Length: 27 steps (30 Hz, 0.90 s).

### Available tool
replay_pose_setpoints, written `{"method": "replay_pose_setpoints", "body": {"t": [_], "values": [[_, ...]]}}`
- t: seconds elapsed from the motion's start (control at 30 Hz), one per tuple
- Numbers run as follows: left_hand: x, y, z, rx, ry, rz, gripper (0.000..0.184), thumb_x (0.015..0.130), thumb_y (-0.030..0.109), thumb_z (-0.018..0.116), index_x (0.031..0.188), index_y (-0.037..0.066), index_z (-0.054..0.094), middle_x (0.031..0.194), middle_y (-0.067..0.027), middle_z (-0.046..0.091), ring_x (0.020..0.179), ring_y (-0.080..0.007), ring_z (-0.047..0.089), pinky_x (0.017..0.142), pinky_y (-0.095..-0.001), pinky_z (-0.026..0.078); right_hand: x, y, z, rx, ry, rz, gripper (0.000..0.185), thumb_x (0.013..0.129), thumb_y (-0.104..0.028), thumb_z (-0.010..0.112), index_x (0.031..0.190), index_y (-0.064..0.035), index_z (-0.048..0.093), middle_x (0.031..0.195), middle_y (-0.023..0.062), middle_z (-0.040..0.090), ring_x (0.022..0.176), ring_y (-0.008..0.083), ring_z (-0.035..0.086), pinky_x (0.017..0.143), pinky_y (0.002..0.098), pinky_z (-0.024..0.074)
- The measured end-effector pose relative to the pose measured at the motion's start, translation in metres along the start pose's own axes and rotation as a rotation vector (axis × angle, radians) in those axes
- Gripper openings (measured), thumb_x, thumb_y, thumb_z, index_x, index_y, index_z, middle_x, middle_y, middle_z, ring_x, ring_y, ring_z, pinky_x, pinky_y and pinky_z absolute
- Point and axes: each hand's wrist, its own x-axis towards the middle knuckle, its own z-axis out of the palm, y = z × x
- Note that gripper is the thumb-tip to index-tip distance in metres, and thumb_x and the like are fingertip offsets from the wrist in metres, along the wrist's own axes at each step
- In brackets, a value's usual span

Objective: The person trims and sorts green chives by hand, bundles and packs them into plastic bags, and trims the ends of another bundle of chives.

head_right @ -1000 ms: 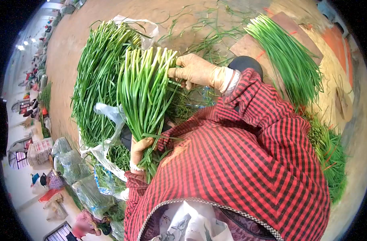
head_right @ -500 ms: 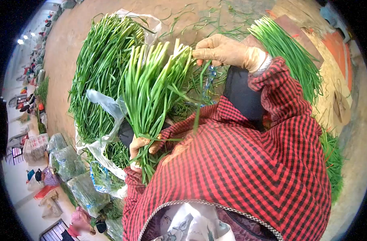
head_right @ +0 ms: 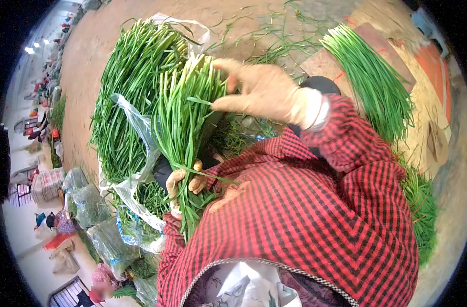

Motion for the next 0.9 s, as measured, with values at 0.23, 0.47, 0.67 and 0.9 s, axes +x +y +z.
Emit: {"method": "replay_pose_setpoints", "body": {"t": [0.23,0.47,0.67,0.9], "values": [[-0.008,-0.008,0.002,0.191,0.201,-0.024,0.043,0.082,0.025,0.056,0.106,-0.011,0.055,0.058,-0.0072,0.051,0.046,-0.0135,0.044,0.044,-0.0237,0.036,0.017,0.007,0.041,0.423,-0.079,0.024,0.031,0.092,-0.029,0.058,0.112,-0.0044,0.056,0.073,0.0079,0.065,0.064,0.0147,0.065,0.054,0.0276,0.0492],[-0.003,-0.004,0.003,0.088,0.236,-0.025,0.045,0.072,0.012,0.069,0.108,-0.01,0.053,0.08,-0.0188,0.063,0.045,-0.0153,0.052,0.037,-0.0239,0.039,0.014,0.036,-0.025,0.879,0.207,-0.048,0.02,0.097,-0.023,0.051,0.096,-0.004,0.057,0.077,0.0093,0.065,0.064,0.0157,0.062,0.061,0.0269,0.052],[-0.003,0.001,0.021,0.283,0.208,0.081,0.041,0.074,0.012,0.068,0.108,-0.007,0.056,0.09,-0.0181,0.065,0.052,-0.0136,0.054,0.046,-0.0217,0.043,0.002,0.148,-0.11,1.069,0.443,-0.188,0.018,0.097,-0.022,0.05,0.1,-0.0044,0.056,0.093,0.0099,0.064,0.083,0.0155,0.061,0.073,0.0267,0.0499],[-0.005,0.003,0.027,0.399,0.237,0.102,0.032,0.076,0.006,0.064,0.105,-0.005,0.058,0.092,-0.016,0.067,0.055,-0.0118,0.055,0.049,-0.0223,0.044,-0.011,0.104,-0.084,0.565,0.584,0.412,0.043,0.087,-0.033,0.064,0.117,-0.0034,0.058,0.107,0.0089,0.065,0.099,0.0216,0.062,0.081,0.0323,0.0482]]}}
